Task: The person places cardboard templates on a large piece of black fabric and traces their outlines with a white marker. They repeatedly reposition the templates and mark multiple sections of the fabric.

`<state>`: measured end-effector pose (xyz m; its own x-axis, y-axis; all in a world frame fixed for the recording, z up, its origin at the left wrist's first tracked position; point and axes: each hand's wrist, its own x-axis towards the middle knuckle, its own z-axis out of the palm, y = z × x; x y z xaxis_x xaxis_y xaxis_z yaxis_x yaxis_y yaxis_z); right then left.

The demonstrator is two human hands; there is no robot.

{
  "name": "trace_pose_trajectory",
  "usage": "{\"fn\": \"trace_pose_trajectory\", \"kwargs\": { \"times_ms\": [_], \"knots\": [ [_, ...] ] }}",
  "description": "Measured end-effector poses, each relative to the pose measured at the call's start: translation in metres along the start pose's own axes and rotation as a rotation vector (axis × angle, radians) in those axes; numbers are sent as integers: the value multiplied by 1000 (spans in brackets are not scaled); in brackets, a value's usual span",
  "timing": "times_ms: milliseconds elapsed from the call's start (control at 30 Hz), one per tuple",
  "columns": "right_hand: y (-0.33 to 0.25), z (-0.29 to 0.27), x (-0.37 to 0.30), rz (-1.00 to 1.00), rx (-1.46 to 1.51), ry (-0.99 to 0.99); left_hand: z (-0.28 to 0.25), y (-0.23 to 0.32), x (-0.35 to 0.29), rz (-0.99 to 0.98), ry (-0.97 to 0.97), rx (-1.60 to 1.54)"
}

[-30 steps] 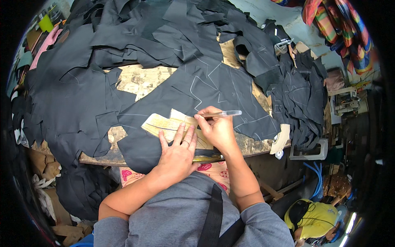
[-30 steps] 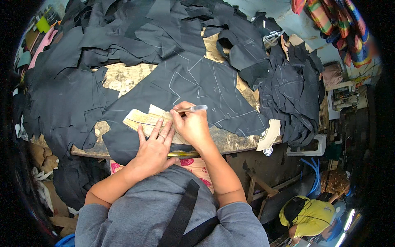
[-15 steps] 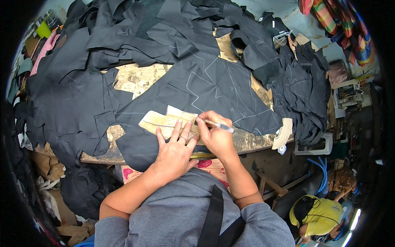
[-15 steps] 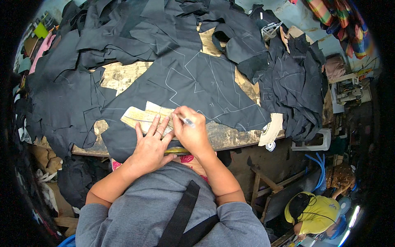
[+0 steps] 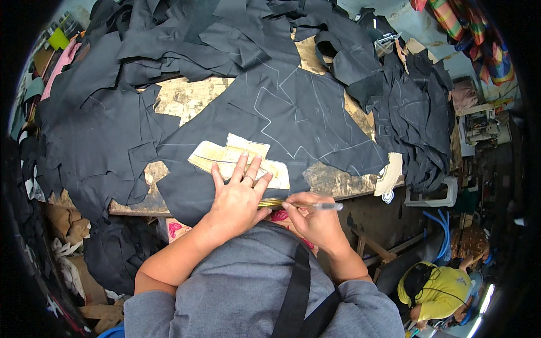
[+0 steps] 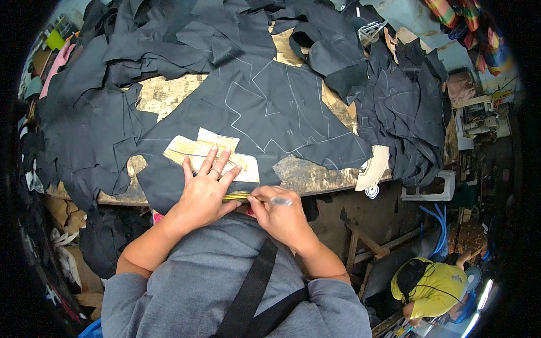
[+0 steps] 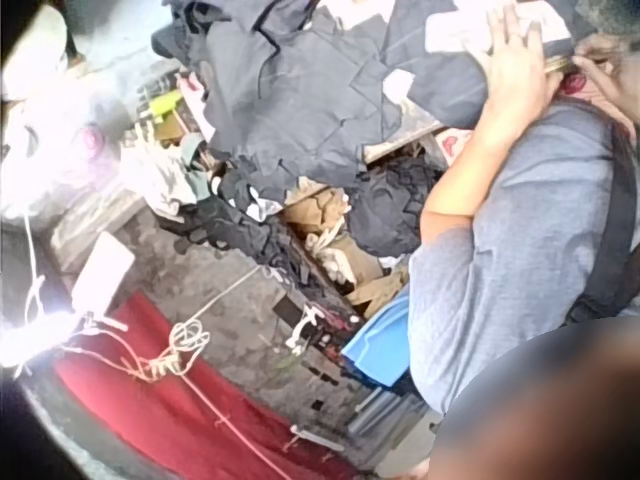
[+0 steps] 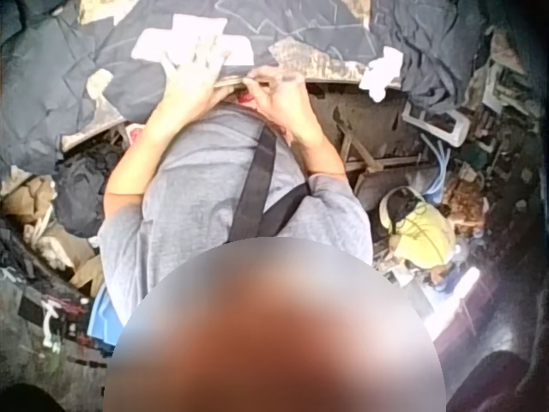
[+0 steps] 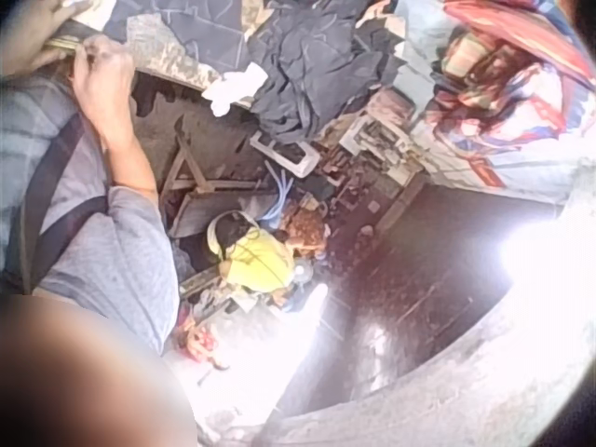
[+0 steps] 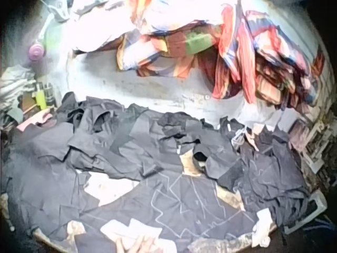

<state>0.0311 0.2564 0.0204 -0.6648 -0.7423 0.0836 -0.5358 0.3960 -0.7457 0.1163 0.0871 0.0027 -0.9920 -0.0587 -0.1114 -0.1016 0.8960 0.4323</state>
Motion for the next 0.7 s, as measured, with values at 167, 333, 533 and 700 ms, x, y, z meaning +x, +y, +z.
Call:
{"fn": "trace_pose_trajectory", "kwargs": {
  "times_ms": [167, 333, 533, 700],
  "knots": [
    [2, 26, 30, -41, 253, 100, -16, -24, 0, 30, -40, -75],
    [-3, 56, 50, -32, 380, -118, -28, -59, -2, 100, -24, -426],
    [-12, 71, 59, -234, 254, 6, -25, -74, 0, 126, 50, -627],
    [-10, 75, 59, -211, 210, 54, -16, -69, -3, 67, 78, -587]
  ]
}}
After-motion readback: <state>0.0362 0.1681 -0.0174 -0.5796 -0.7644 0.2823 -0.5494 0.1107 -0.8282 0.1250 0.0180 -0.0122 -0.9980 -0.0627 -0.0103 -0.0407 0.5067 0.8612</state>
